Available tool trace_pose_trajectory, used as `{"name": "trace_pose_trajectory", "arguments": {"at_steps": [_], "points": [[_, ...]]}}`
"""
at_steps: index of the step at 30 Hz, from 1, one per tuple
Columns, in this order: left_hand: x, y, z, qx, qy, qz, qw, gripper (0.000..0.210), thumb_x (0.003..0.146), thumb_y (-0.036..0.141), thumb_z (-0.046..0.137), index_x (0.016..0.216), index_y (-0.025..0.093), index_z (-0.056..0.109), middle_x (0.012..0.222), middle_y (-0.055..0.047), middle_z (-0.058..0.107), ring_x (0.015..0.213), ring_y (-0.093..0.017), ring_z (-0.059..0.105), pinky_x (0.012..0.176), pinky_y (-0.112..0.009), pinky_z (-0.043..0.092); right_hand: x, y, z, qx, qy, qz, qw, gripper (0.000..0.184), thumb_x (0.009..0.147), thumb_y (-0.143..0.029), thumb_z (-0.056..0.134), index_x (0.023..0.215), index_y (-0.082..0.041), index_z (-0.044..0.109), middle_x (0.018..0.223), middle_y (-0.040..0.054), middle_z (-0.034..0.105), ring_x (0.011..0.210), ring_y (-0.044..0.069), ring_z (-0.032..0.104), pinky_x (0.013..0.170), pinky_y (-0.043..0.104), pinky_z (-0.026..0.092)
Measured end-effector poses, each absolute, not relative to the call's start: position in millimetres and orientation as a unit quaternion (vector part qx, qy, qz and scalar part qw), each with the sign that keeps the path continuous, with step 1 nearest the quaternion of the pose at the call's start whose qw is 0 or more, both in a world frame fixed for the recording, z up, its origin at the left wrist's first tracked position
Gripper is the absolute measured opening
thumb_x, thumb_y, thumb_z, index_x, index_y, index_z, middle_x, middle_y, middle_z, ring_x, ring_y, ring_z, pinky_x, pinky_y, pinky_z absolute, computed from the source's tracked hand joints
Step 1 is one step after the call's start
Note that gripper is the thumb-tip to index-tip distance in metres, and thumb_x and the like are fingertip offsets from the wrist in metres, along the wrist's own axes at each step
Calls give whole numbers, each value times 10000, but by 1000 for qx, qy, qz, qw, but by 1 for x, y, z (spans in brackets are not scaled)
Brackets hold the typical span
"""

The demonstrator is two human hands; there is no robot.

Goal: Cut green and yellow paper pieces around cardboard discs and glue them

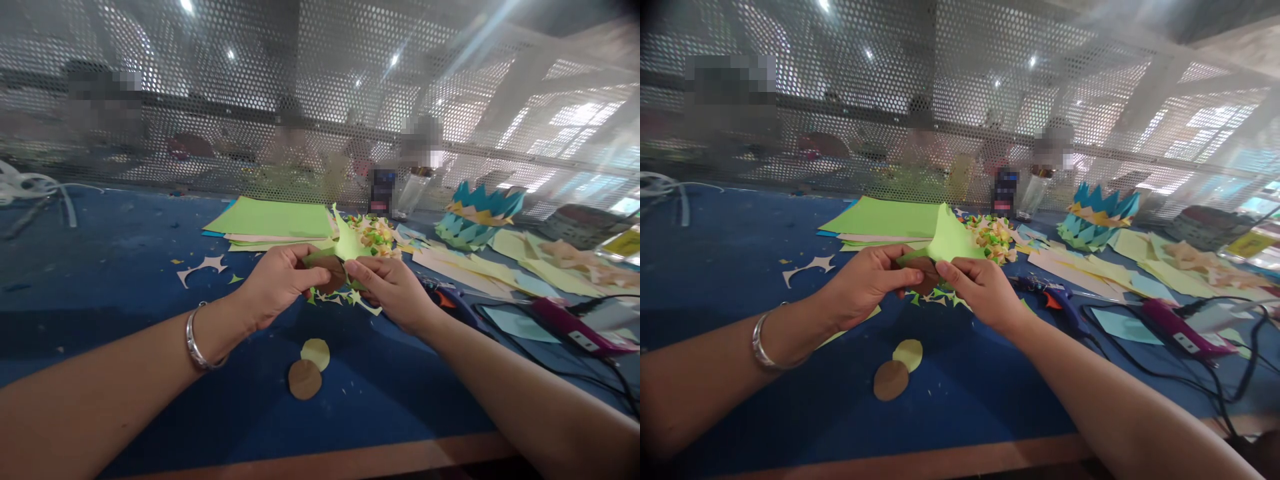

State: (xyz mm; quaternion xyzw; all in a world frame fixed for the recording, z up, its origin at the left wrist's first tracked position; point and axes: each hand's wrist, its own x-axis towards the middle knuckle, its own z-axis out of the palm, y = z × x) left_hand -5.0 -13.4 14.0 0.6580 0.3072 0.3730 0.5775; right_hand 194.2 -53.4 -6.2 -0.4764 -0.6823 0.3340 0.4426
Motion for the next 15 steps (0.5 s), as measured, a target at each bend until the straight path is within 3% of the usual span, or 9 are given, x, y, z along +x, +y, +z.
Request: {"name": "trace_pose_trajectory", "arguments": {"at_steps": [8,15], "points": [[-4,-17,18,638,310,393,585,117,720,152,719,837,145,704,721,15,663,617,-84,517,545,-218,336,193,-55,-3,-475,-692,320,440,487,951,-576,530,661,-193,449,588,-72,272,492,69,240,482,252,186],[-4,-18,18,642,308,400,578,84,712,135,695,792,142,718,678,19,642,588,-82,498,551,-229,348,195,-55,-3,-472,-707,300,432,504,953,-574,527,644,-201,390,601,-67,273,510,73,258,484,249,200]]}}
